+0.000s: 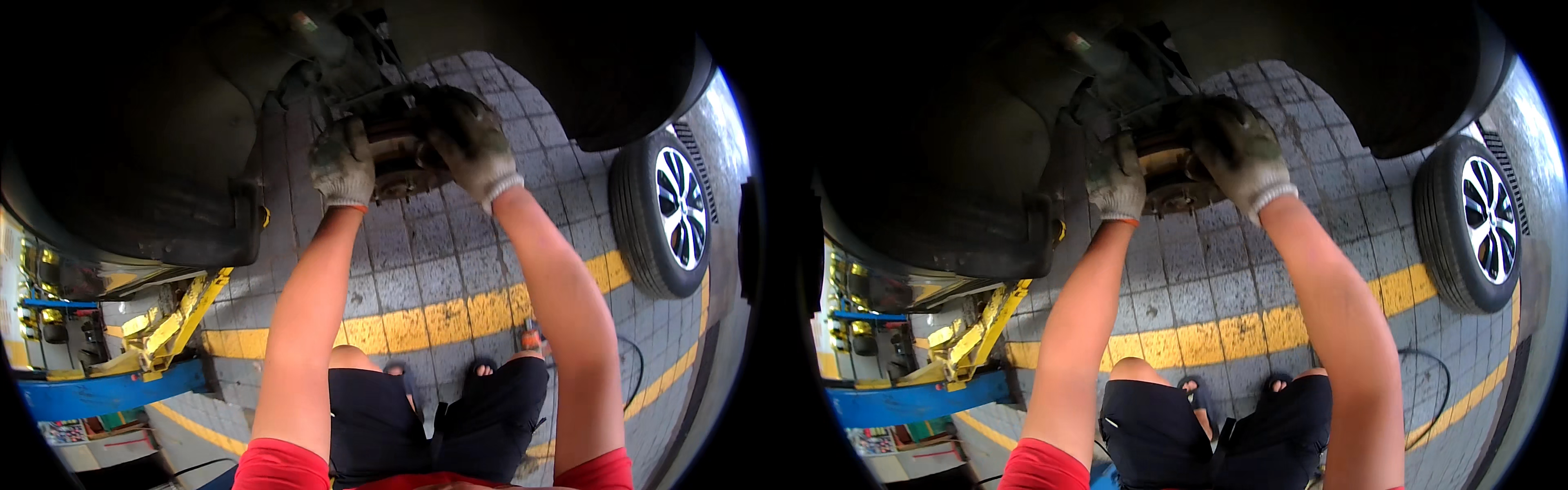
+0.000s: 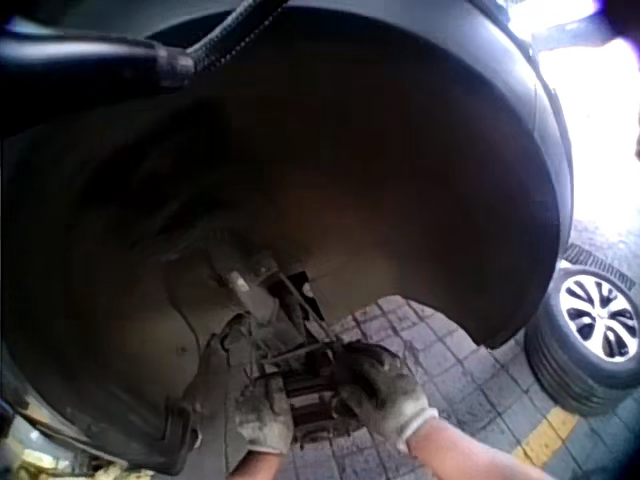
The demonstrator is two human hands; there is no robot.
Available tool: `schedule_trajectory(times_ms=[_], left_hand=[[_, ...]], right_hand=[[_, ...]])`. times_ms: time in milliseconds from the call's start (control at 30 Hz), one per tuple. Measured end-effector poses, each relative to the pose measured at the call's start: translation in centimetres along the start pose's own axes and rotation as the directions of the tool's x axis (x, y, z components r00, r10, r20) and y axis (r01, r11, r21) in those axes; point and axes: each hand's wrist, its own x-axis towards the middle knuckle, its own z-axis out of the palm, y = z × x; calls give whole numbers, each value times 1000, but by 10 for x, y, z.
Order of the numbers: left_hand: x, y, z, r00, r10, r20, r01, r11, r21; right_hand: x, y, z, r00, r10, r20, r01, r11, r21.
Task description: The person uses a pneumatic impact wrench to remove the lug nuts from a car tire, then removes the tire and places it on the floor. The person then removes the brake caliper from the brake rotor.
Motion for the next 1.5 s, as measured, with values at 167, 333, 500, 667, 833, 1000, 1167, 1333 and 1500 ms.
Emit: schedule_trajectory(times_ms=[167,333,500,667,833,1000,1167,1333,1500], left_hand=[[-2,-8,3,981,175,-83,-163,977,135],[-5,-6,6,998,67,-2,-67,993,97],[-6,-13,6,982,184,33,-187,975,123],[-13,-29,18,968,248,-37,-242,964,113],[17,-31,-4,981,122,153,-106,989,-106],[165,18,-28,949,180,258,-279,861,426],[237,58,-1,861,-212,463,-193,706,681],[250,72,11,836,-244,492,-200,700,686],[242,67,21,837,-327,439,-121,672,731]], right_hand=[[23,5,34,999,-28,44,29,1000,-10],[21,19,43,998,-64,-5,64,998,-12],[28,10,23,1000,6,27,-5,999,-39],[25,7,27,999,-9,-54,9,1000,3],[22,13,29,997,38,-68,-37,999,15],[27,18,23,995,-18,-102,26,996,84],[27,20,22,996,-17,-82,28,990,137],[29,28,18,998,-14,-67,24,988,149],[30,27,21,998,-21,-53,29,986,164]])
